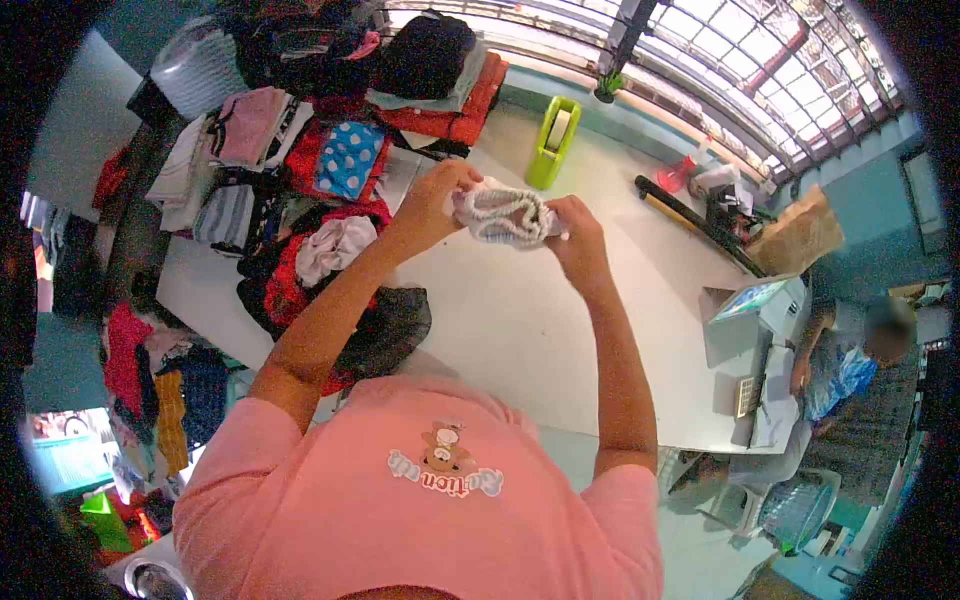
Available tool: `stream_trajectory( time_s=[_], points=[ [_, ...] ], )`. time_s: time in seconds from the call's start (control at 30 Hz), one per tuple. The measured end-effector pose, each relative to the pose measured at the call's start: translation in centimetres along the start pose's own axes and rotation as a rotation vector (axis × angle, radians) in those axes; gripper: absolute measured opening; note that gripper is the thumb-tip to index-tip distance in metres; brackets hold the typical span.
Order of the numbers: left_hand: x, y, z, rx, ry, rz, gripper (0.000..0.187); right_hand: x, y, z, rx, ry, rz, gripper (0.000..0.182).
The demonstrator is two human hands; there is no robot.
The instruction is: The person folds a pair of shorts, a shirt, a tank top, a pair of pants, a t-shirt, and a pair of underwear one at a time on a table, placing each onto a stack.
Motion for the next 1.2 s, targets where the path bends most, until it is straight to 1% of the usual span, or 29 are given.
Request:
stream_trajectory(
  time_s=[0.03,0.1,0.17,0.2,0.23,0.3,0.4,0.53,0.6,0.63,0.7,0.77,0.83,0.87,0.9,0.93,0.97,1.0,1.03,1.07,1.1,1.13,1.17,1.2],
  points=[
    [0.8,-0.6,-0.5,0.005,-0.011,0.002,0.040,1.0,0.5,-0.5,0.062,0.074,0.032,0.035],
    [3.5,-2.7,-2.2,-0.078,-0.093,0.041,0.039,2.8,0.9,-2.1,0.135,0.071,0.197,0.034],
    [7.7,-5.2,-4.7,-0.165,-0.155,0.033,0.038,6.0,1.6,-4.6,0.274,0.038,0.245,0.033],
    [10.1,-5.9,-6.0,-0.230,-0.186,0.013,0.037,8.4,2.4,-6.2,0.370,0.001,0.189,0.030],
    [12.6,-6.6,-6.9,-0.222,-0.200,0.021,0.037,11.3,4.7,-8.5,0.366,-0.073,0.136,0.027],
    [17.1,-8.1,-9.0,-0.219,-0.364,0.124,0.033,15.4,5.5,-11.3,0.392,-0.264,0.036,0.027],
    [20.2,-8.1,-9.7,-0.245,-0.403,0.108,0.031,18.7,5.6,-12.8,0.421,-0.314,0.000,0.028],
    [20.3,-8.4,-9.2,-0.238,-0.460,0.130,0.033,18.8,5.5,-12.3,0.417,-0.312,-0.026,0.027],
    [19.9,-10.0,-9.1,-0.045,-0.503,0.459,0.033,17.4,5.7,-11.5,0.365,-0.296,-0.050,0.024],
    [19.6,-10.4,-9.3,-0.046,-0.502,0.459,0.033,16.7,6.1,-11.6,0.364,-0.296,-0.049,0.024],
    [19.1,-12.5,-9.4,0.050,-0.382,0.752,0.034,15.4,8.0,-11.4,0.273,-0.259,-0.241,0.019],
    [17.4,-12.4,-9.2,0.052,-0.352,0.763,0.036,14.1,9.4,-11.6,0.271,-0.226,-0.263,0.016],
    [16.8,-12.6,-9.4,0.052,-0.317,0.772,0.039,13.0,10.4,-11.5,0.324,-0.156,-0.386,0.020],
    [16.0,-12.0,-8.9,-0.081,-0.187,0.613,0.040,12.2,9.4,-10.7,0.455,0.020,-0.233,0.032],
    [15.4,-11.5,-8.6,-0.210,-0.056,0.450,0.042,12.0,9.5,-11.1,0.456,0.020,-0.227,0.032],
    [15.3,-12.0,-9.1,-0.211,-0.050,0.450,0.042,12.2,9.8,-10.7,0.541,0.164,-0.302,0.043],
    [15.2,-12.4,-9.2,-0.256,-0.009,0.437,0.047,12.6,9.9,-10.3,0.622,0.309,-0.380,0.054],
    [15.2,-12.3,-9.3,-0.301,0.030,0.424,0.052,12.9,10.1,-10.5,0.622,0.307,-0.379,0.054],
    [15.0,-12.3,-9.6,-0.301,0.034,0.424,0.052,13.3,11.3,-11.1,0.419,0.273,-0.492,0.062],
    [15.3,-13.8,-10.3,-0.165,-0.060,0.690,0.058,13.4,12.3,-11.8,0.210,0.237,-0.593,0.070],
    [15.9,-15.1,-10.8,-0.025,-0.141,0.953,0.063,13.8,12.9,-12.2,0.008,0.241,-0.716,0.069],
    [16.4,-16.4,-11.8,0.025,-0.284,1.039,0.066,14.0,13.2,-13.0,-0.203,0.229,-0.820,0.069],
    [17.1,-17.8,-12.7,0.078,-0.411,1.124,0.069,13.7,12.8,-13.3,-0.385,0.321,-0.818,0.068],
    [17.6,-18.1,-12.9,0.231,-0.248,1.176,0.067,13.0,12.4,-13.6,-0.573,0.396,-0.814,0.067]
  ],
)
Point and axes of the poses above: each hand's wrist, its own x-axis away from the middle knuckle, its own z-axis out of the back of the hand, y = z × x, the point moved 6 cm from there along -x, towards the middle knuckle, and after that the axes turned 9 degrees about z, right-handed, at the moved point
